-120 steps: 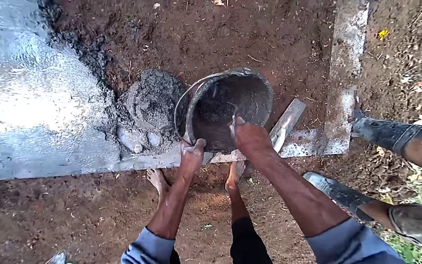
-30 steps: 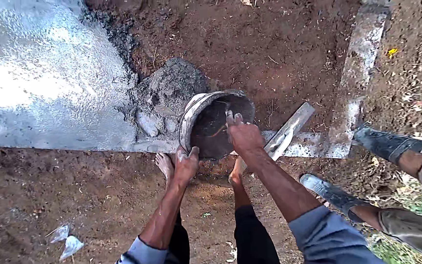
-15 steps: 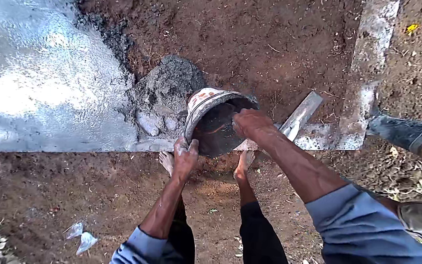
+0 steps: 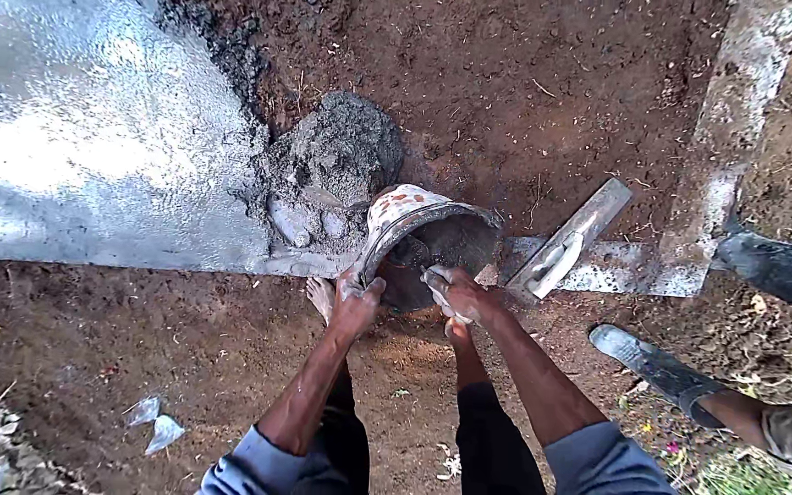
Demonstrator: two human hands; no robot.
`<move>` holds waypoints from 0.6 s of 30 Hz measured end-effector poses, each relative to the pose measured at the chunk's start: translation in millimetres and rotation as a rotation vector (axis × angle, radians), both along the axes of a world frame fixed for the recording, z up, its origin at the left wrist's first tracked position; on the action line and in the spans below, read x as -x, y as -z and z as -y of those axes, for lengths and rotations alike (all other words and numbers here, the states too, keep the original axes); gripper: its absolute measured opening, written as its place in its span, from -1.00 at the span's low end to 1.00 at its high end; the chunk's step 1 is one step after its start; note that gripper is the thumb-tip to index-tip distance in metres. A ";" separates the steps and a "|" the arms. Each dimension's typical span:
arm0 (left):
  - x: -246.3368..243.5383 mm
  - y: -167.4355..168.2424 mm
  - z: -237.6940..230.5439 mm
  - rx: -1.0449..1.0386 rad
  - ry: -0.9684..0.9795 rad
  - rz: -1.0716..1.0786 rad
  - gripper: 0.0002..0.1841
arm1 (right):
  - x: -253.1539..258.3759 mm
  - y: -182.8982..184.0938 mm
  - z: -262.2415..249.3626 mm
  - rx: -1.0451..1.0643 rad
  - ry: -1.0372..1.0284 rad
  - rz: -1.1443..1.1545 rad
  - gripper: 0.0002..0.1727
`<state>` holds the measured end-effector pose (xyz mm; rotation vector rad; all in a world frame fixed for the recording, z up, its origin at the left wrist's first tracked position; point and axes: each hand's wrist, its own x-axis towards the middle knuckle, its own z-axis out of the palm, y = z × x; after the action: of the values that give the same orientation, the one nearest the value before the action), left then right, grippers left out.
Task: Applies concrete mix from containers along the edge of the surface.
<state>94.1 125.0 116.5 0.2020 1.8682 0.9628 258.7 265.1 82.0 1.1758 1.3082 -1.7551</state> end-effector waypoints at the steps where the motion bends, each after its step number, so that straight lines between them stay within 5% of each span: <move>1: 1.8 0.3 0.6 0.005 0.007 0.027 -0.78 | -0.8 0.5 5.3 0.028 0.043 -0.009 -0.55; 7: 4.8 2.3 8.8 0.048 -0.268 0.233 -0.75 | 2.5 -25.2 32.1 0.114 0.358 -0.114 -0.58; 13: 22.0 -9.3 36.6 -0.003 -0.642 0.382 -0.70 | 23.7 -95.9 44.2 0.125 0.435 -0.330 -0.55; 18: 48.8 -36.6 125.7 0.009 -0.888 0.331 -0.65 | 75.9 -130.3 54.0 -0.230 0.518 -0.639 -0.52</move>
<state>45.3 -0.7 153.1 -0.8140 1.6358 1.4565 182.8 211.1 212.2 1.1966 1.7060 -2.5573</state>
